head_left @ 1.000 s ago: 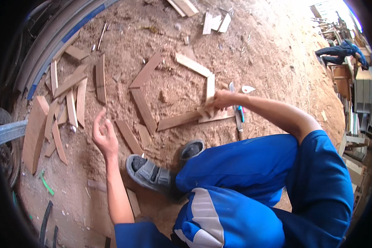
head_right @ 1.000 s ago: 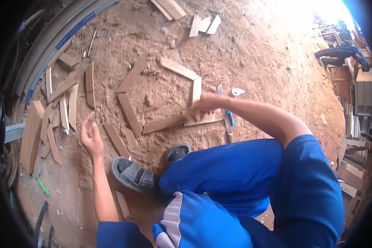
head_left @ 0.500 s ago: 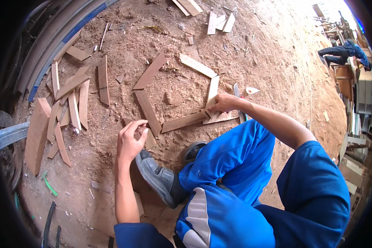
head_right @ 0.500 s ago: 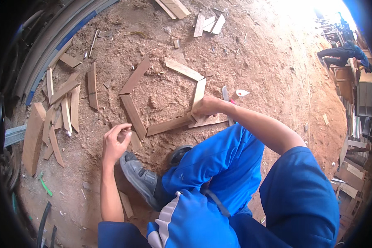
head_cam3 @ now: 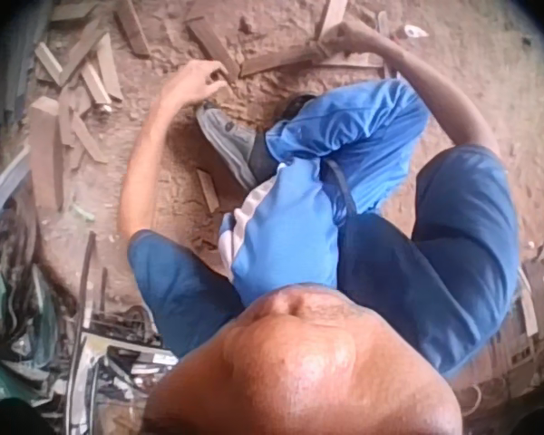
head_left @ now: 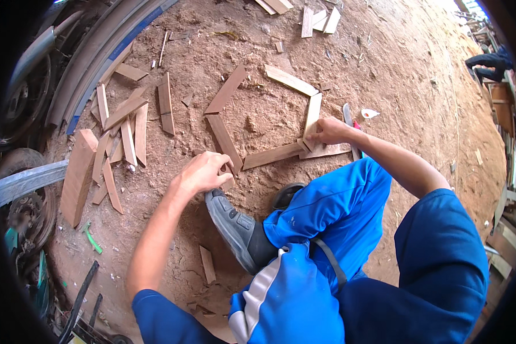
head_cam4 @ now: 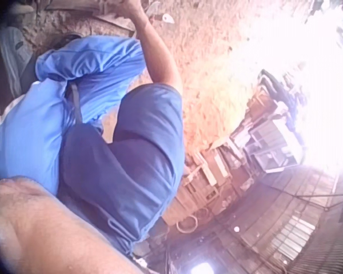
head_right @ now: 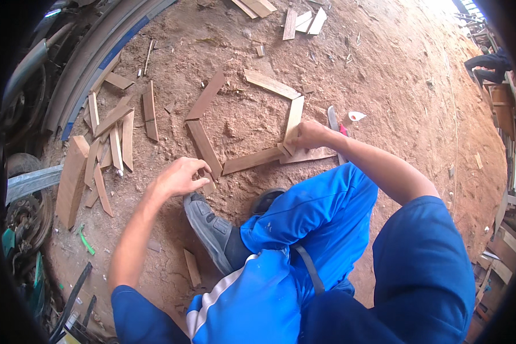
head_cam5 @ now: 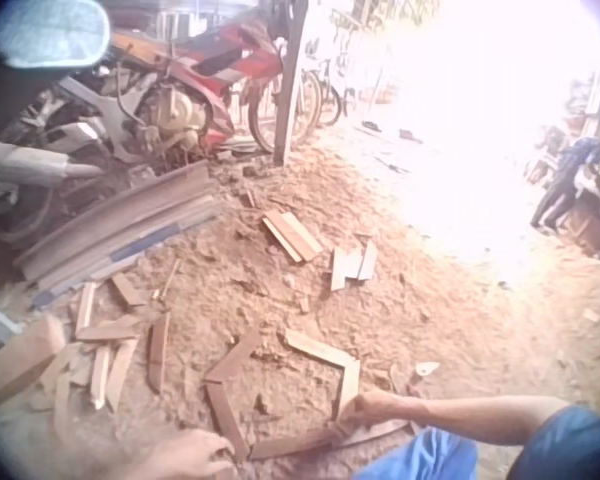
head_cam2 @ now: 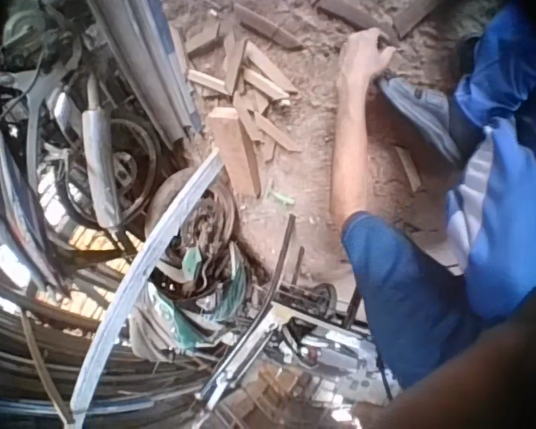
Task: The person assembles a wood frame by applying adhesive to the ends of wood pieces and joining them together by hand on the ground, using a utility knife to trim edges.
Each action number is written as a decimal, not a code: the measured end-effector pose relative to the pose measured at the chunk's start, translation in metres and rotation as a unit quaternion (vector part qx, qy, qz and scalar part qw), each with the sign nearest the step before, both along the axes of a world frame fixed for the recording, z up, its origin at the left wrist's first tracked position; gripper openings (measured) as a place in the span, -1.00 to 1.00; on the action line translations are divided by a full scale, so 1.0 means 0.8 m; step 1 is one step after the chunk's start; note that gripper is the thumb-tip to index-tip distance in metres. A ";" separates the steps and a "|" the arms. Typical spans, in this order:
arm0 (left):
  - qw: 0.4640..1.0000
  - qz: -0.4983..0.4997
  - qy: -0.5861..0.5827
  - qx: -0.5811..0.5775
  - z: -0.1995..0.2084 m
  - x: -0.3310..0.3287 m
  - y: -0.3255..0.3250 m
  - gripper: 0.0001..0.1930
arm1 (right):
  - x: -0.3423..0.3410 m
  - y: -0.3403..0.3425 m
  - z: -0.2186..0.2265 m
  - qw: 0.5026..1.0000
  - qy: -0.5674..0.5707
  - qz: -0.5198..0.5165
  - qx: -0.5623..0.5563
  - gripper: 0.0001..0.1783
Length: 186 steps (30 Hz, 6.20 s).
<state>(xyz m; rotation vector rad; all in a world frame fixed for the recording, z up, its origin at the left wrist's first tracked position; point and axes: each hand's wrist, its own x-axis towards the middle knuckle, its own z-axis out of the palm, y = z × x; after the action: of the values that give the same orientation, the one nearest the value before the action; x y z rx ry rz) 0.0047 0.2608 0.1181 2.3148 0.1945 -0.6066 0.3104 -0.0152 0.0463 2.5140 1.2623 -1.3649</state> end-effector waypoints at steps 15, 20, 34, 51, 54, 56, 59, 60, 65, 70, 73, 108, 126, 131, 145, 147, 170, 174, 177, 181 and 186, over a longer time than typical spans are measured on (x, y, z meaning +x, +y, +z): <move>0.847 0.490 -0.206 -0.030 -0.056 -0.004 -0.097 -0.78 | -0.086 -0.002 0.031 0.972 -0.038 -0.027 0.231 -0.56; 0.849 0.461 -0.256 0.027 -0.074 -0.019 -0.122 -0.78 | -0.126 0.013 0.004 0.932 -0.065 0.079 0.348 -0.60; 0.898 0.424 -0.119 0.002 -0.082 -0.023 -0.116 -0.62 | -0.149 0.026 -0.023 0.938 -0.073 0.119 0.318 -0.54; 0.878 0.458 -0.133 -0.041 -0.097 -0.016 -0.105 -0.42 | -0.140 0.029 -0.021 0.942 0.004 0.098 0.321 -0.52; 0.871 0.476 -0.104 -0.063 -0.104 -0.014 -0.097 -0.38 | -0.140 0.029 -0.024 0.941 0.015 0.102 0.322 -0.53; 0.873 0.479 -0.076 -0.052 -0.106 -0.007 -0.094 -0.33 | -0.139 0.029 -0.023 0.942 0.022 0.100 0.320 -0.53; 0.873 0.477 -0.084 -0.060 -0.107 -0.003 -0.093 -0.34 | -0.137 0.028 -0.020 0.944 0.026 0.094 0.316 -0.53; 0.863 0.490 -0.100 -0.067 -0.106 -0.003 -0.094 -0.37 | -0.139 0.029 -0.019 0.944 0.027 0.093 0.316 -0.52; 0.856 0.504 -0.065 -0.090 -0.110 -0.008 -0.093 -0.36 | -0.139 0.030 -0.021 0.942 0.040 0.092 0.320 -0.53; 0.862 0.497 -0.043 -0.086 -0.111 -0.006 -0.093 -0.35 | -0.137 0.030 -0.018 0.944 0.044 0.088 0.315 -0.53; 0.863 0.497 -0.015 -0.093 -0.102 -0.002 -0.096 -0.36 | -0.134 0.028 -0.021 0.943 0.051 0.082 0.320 -0.53; 0.810 0.496 0.019 -0.311 -0.114 -0.011 -0.088 -0.72 | -0.151 0.020 -0.017 0.931 -0.032 0.061 0.358 -0.55; 0.824 0.477 0.021 -0.306 -0.112 -0.010 -0.088 -0.72 | -0.161 0.014 -0.013 0.948 -0.057 0.036 0.312 -0.59; 0.833 0.477 0.030 -0.279 -0.119 -0.014 -0.088 -0.72 | -0.157 0.015 -0.007 0.949 -0.066 0.068 0.302 -0.55; 0.834 0.478 0.032 -0.275 -0.118 -0.010 -0.086 -0.73 | -0.043 -0.040 -0.009 0.959 -0.092 -0.176 0.202 -0.52; 0.834 0.476 0.035 -0.276 -0.117 -0.010 -0.087 -0.73 | -0.046 -0.037 -0.006 0.962 -0.059 -0.192 0.186 -0.53; 0.827 0.478 0.019 -0.294 -0.123 -0.016 -0.083 -0.72 | -0.059 -0.031 0.017 0.975 0.040 -0.072 0.204 -0.44; 0.825 0.479 0.017 -0.299 -0.123 -0.016 -0.083 -0.72 | -0.063 -0.033 0.016 0.976 0.023 -0.052 0.211 -0.45; 0.819 0.486 0.008 -0.305 -0.121 -0.014 -0.084 -0.71 | -0.065 -0.035 0.009 0.970 0.002 -0.030 0.241 -0.45; 0.819 0.491 0.008 -0.296 -0.121 -0.015 -0.084 -0.70 | -0.071 -0.031 0.022 0.973 0.006 -0.044 0.226 -0.47; 0.820 0.493 0.005 -0.291 -0.118 -0.013 -0.086 -0.71 | -0.069 -0.031 0.010 0.967 -0.009 -0.032 0.253 -0.44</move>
<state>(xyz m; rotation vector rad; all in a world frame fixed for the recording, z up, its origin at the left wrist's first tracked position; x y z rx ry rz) -0.0055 0.1917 0.0240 1.3352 0.9864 -0.0925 0.2549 -0.0399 0.0540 2.8963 1.7271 -1.1368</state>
